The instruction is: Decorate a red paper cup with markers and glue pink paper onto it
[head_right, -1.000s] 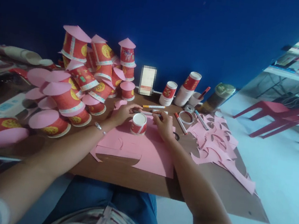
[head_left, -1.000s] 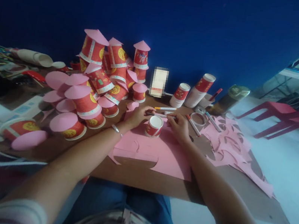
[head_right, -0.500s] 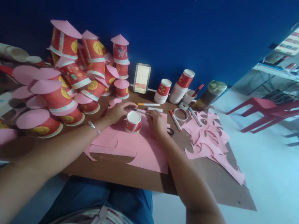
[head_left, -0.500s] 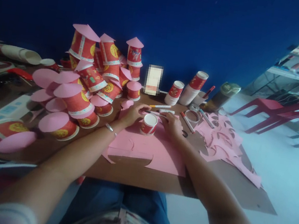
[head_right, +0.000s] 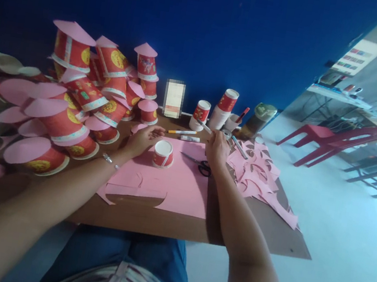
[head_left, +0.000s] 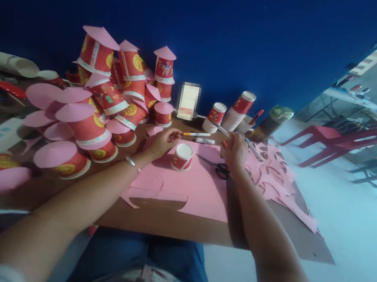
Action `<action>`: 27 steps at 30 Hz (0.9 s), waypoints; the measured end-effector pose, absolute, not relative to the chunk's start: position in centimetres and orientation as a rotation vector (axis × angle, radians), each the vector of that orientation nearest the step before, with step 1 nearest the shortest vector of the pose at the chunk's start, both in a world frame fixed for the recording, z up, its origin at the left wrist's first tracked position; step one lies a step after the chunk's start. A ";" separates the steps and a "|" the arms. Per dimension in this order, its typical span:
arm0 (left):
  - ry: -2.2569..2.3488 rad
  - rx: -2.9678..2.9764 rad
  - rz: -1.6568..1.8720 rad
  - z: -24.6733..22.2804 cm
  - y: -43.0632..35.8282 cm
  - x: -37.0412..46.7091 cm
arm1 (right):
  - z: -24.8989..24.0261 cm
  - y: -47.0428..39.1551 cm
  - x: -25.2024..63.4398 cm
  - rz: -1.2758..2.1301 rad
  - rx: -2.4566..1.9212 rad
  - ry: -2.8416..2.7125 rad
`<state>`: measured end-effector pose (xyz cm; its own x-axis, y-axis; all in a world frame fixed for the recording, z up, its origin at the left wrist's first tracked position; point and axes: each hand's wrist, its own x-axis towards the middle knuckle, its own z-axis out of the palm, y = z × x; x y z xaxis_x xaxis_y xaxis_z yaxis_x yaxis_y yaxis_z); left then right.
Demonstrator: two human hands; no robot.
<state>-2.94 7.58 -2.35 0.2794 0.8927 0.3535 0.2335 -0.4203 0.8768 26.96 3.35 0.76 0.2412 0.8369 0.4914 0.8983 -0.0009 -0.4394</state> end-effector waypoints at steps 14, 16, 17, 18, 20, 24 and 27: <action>1.019 1.831 1.136 -2.5 7.8 -2.8 | 1.1 0.6 29.4 -0.110 -2.036 -1.925; 1.013 1.836 1.143 -2.5 7.8 -2.8 | 1.0 0.2 29.6 -0.107 -2.018 -1.928; 1.011 1.835 1.145 -2.5 7.8 -2.8 | 1.0 0.1 29.7 -0.120 -2.002 -1.913; 1.011 1.833 1.145 -2.5 7.8 -2.8 | 1.0 0.1 29.8 -0.146 -1.991 -1.890; 1.014 1.828 1.144 -2.6 7.9 -2.8 | 1.2 0.0 30.3 -0.211 -1.998 -1.851; 1.034 1.826 1.129 -2.7 7.8 -2.8 | 2.0 -0.1 31.0 -0.240 -2.152 -1.854; 1.037 1.824 1.125 -2.7 7.7 -2.8 | 2.2 -0.1 31.1 -0.259 -2.209 -1.886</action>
<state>-2.82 7.74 -2.67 0.2878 0.9012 0.3240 0.2494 -0.3972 0.8832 31.11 -0.14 2.23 0.1586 0.9476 0.2774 0.9873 -0.1488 -0.0563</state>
